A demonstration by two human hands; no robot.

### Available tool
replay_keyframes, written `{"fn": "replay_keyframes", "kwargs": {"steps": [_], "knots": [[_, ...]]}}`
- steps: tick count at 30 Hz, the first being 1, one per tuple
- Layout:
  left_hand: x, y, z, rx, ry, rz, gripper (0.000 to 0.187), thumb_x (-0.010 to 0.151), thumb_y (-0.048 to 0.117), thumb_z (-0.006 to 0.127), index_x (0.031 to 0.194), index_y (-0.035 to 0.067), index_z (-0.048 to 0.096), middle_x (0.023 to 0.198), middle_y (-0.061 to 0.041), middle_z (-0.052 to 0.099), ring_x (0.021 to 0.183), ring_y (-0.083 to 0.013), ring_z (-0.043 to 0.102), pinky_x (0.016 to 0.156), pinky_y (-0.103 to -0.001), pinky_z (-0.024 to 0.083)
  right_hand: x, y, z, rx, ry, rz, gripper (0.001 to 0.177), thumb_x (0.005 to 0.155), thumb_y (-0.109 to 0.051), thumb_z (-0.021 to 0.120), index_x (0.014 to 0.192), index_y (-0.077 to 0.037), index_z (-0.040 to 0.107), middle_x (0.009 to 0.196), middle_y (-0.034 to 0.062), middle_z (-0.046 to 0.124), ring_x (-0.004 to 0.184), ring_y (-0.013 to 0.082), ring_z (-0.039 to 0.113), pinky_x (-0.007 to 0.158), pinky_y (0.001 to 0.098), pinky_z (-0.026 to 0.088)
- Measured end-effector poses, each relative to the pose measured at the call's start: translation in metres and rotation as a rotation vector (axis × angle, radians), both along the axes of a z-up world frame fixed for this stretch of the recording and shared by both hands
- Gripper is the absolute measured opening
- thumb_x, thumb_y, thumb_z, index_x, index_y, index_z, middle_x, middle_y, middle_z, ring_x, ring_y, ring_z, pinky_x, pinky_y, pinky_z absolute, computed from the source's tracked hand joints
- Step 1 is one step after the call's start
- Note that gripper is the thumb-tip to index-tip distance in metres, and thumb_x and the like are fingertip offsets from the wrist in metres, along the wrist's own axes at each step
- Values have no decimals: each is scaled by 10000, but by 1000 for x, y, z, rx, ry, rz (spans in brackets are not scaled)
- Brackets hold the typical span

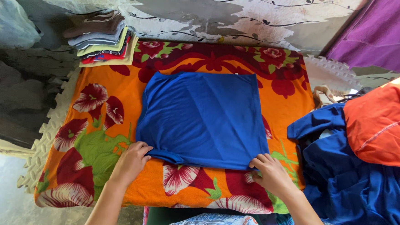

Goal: The person folds a blue shirt and an orange sleeveless shirt by hand on a bed, placing each folded item onto a stack of folded laundry.

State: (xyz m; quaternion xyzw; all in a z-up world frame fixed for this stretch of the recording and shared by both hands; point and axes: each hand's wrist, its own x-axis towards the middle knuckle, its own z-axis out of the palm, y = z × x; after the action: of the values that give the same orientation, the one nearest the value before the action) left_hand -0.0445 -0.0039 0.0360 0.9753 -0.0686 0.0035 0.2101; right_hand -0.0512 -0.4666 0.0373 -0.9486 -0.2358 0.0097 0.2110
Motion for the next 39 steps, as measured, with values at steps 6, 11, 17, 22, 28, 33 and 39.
{"fn": "replay_keyframes", "kwargs": {"steps": [6,11,17,22,28,33,39], "knots": [[7,2,-1,45,-16,-8,355,827,-33,565,1123,77,727,1175,-91,650,1192,-307,576,1048,-439,446,-1,5,-1,-97,16,-92,301,673,-104,773,947,-134,652,990,40,615,1060,285,582,880,427,469],[15,1,12,125,-31,14,235,786,81,690,1008,97,764,1243,-73,652,1214,-296,559,1078,-445,387,12,-2,5,-117,35,-129,299,635,-164,819,907,-155,694,1022,51,648,1068,301,578,887,441,427],[48,25,23,-130,-109,-82,192,684,99,763,875,77,770,1136,-78,727,1069,-281,645,960,-424,493,85,-48,-16,445,292,-13,259,726,-15,740,977,-65,696,920,53,733,935,205,694,827,337,553],[115,43,0,-628,219,103,218,808,205,771,972,61,769,826,-30,722,764,-126,627,708,-298,499,157,-53,-14,1142,720,-154,249,870,-31,697,1111,-75,656,956,17,701,838,141,671,726,313,558],[168,46,-43,-609,152,257,366,874,367,798,900,5,751,764,-35,678,698,-116,579,640,-303,457,177,-26,-36,1286,804,-605,333,887,-258,725,1178,-111,659,798,9,663,591,129,628,486,299,522],[175,47,-46,-515,160,318,382,835,379,824,852,5,746,716,-69,671,637,-145,576,583,-341,451,179,-35,-55,1093,726,-772,355,843,-326,801,1024,-67,639,594,4,501,389,153,441,331,337,327],[161,34,-24,-319,42,255,406,897,372,774,943,-25,702,765,-167,702,668,-253,647,617,-399,497,177,-41,-54,940,679,-817,449,883,-378,825,811,-28,552,573,9,437,384,162,392,347,353,315]]}}
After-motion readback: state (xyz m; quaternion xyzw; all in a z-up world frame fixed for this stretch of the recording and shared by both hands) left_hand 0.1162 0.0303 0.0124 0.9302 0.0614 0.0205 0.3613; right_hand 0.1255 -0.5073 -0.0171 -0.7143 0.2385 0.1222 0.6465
